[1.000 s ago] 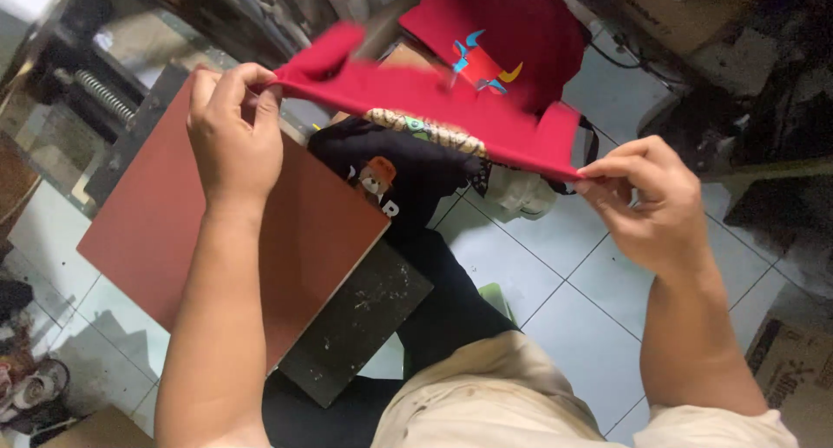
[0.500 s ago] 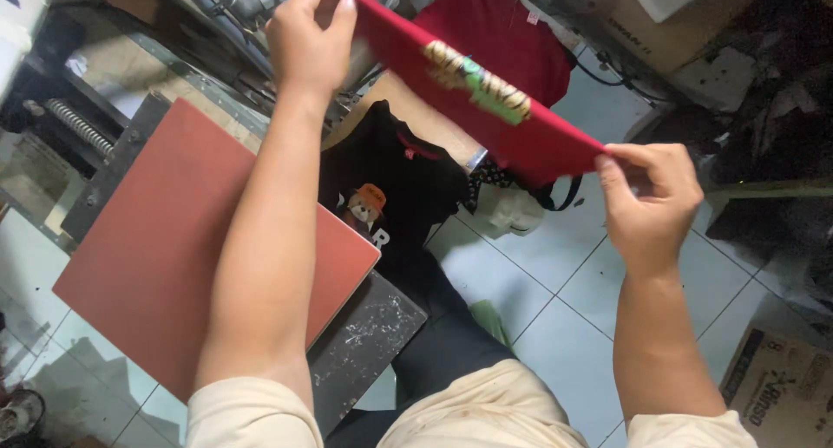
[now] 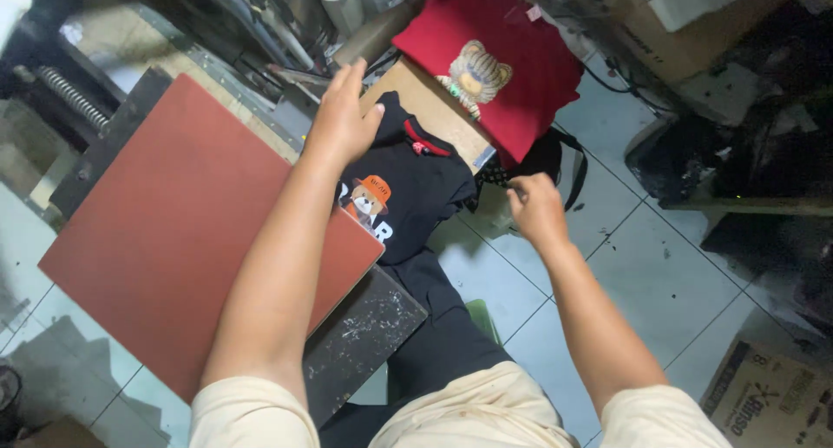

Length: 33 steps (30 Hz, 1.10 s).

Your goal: The person folds a red t-shirt with a bear graphic on a flat surface, smoothing it out with their hands. They then pick up a black t-shirt with a similar graphic, unfold it, and smooth it out on the same surface.

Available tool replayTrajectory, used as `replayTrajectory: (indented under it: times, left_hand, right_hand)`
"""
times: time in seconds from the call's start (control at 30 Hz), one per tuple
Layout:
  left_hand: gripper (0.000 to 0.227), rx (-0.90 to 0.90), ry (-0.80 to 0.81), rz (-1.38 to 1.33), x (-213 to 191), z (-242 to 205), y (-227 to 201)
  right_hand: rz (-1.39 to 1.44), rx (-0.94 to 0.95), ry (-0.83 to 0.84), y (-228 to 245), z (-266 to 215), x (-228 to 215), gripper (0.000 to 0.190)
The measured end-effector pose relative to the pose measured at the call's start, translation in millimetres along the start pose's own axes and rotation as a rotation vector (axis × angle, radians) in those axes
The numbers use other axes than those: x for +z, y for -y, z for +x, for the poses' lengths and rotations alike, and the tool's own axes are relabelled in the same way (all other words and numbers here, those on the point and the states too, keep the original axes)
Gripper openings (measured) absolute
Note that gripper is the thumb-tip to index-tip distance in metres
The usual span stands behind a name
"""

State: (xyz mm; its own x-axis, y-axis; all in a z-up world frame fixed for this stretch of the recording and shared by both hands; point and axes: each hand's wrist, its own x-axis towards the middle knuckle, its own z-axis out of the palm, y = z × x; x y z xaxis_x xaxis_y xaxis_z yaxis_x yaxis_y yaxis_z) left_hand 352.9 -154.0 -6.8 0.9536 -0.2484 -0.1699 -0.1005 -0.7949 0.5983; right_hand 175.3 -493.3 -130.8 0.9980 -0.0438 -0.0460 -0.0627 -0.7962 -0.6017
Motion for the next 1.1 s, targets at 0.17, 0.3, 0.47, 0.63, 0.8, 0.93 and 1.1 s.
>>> replayTrajectory:
  times: [0.17, 0.3, 0.47, 0.63, 0.8, 0.93, 1.1]
  left_hand:
    - [0.033, 0.195, -0.195, 0.003, -16.6, -65.9, -5.2]
    - [0.021, 0.326, -0.352, -0.046, -29.6, -125.6, -9.8]
    - [0.017, 0.225, -0.375, -0.089, -51.3, -197.0, 8.4]
    - [0.013, 0.116, -0.401, -0.177, -40.7, -242.1, 28.6]
    - [0.014, 0.13, -0.445, -0.214, -27.4, -252.5, 36.9]
    - [0.014, 0.143, -0.472, -0.244, -21.3, -261.5, 33.7]
    - [0.016, 0.123, -0.432, -0.243, -15.2, -265.8, 19.7]
  right_hand:
    - [-0.036, -0.175, 0.067, 80.6, -5.4, 39.5, 0.016]
    - [-0.112, -0.341, 0.352, 150.1, 16.0, 70.5, 0.023]
    - [-0.353, -0.373, 0.412, 163.2, 19.1, 88.1, 0.05]
    - [-0.329, -0.374, 0.382, 136.0, 15.5, 99.2, 0.023]
    - [-0.238, -0.338, 0.246, 132.8, 24.3, 103.9, 0.025]
    - [-0.019, -0.332, 0.151, 132.7, 25.2, 82.2, 0.026]
    - [0.15, -0.249, 0.031, 140.4, 30.7, 56.6, 0.02]
